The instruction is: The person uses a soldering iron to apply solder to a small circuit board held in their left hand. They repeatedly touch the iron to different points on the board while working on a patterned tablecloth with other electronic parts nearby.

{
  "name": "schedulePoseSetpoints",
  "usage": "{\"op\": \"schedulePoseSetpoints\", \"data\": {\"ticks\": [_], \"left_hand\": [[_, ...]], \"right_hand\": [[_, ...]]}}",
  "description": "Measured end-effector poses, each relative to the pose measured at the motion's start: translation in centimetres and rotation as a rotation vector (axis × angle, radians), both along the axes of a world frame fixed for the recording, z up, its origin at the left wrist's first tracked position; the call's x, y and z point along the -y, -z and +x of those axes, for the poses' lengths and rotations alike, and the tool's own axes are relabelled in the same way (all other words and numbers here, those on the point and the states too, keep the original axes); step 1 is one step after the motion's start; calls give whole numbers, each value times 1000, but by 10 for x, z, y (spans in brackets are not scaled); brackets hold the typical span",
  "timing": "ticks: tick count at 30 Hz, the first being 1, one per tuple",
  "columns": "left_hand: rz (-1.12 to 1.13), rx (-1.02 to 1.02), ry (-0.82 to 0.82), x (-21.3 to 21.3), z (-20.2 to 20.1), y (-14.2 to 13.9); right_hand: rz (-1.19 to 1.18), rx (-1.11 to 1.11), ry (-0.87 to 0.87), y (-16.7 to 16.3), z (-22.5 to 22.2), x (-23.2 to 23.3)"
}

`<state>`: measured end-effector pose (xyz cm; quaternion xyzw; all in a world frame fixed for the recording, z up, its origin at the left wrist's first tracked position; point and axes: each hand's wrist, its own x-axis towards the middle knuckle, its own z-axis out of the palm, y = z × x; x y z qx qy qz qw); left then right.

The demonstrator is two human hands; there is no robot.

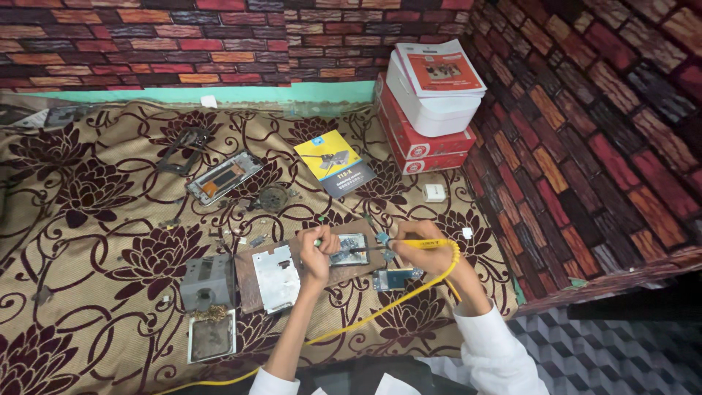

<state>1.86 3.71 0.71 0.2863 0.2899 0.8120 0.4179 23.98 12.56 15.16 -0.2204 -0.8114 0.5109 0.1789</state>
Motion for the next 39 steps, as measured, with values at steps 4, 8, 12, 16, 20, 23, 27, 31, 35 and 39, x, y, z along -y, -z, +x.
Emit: {"op": "schedulePoseSetpoints", "data": {"ticks": [4, 8, 12, 16, 20, 23, 27, 31, 35, 39], "left_hand": [[-66, -87, -73, 0, 0, -1], [-50, -7, -41, 0, 1, -6], [-29, 23, -19, 2, 1, -9], [-27, 29, 5, 2, 0, -8], [1, 35, 17, 1, 0, -6], [8, 39, 17, 1, 0, -6], [-14, 37, 6, 1, 0, -5], [-25, 29, 2, 0, 0, -5], [-45, -77, -63, -1, 0, -4], [-50, -80, -69, -1, 0, -5]], "right_hand": [[-22, 118, 175, 10, -4, -2], [579, 35, 36, 13, -1, -8], [128, 192, 223, 13, 0, -6], [116, 78, 58, 5, 0, -1], [224, -8, -32, -4, 1, 3], [216, -8, -31, -7, 1, 4], [76, 65, 45, -10, -5, 6], [67, 179, 196, -12, -8, 10], [42, 144, 211, -14, -11, 12], [64, 172, 158, -16, -10, 10]]}}
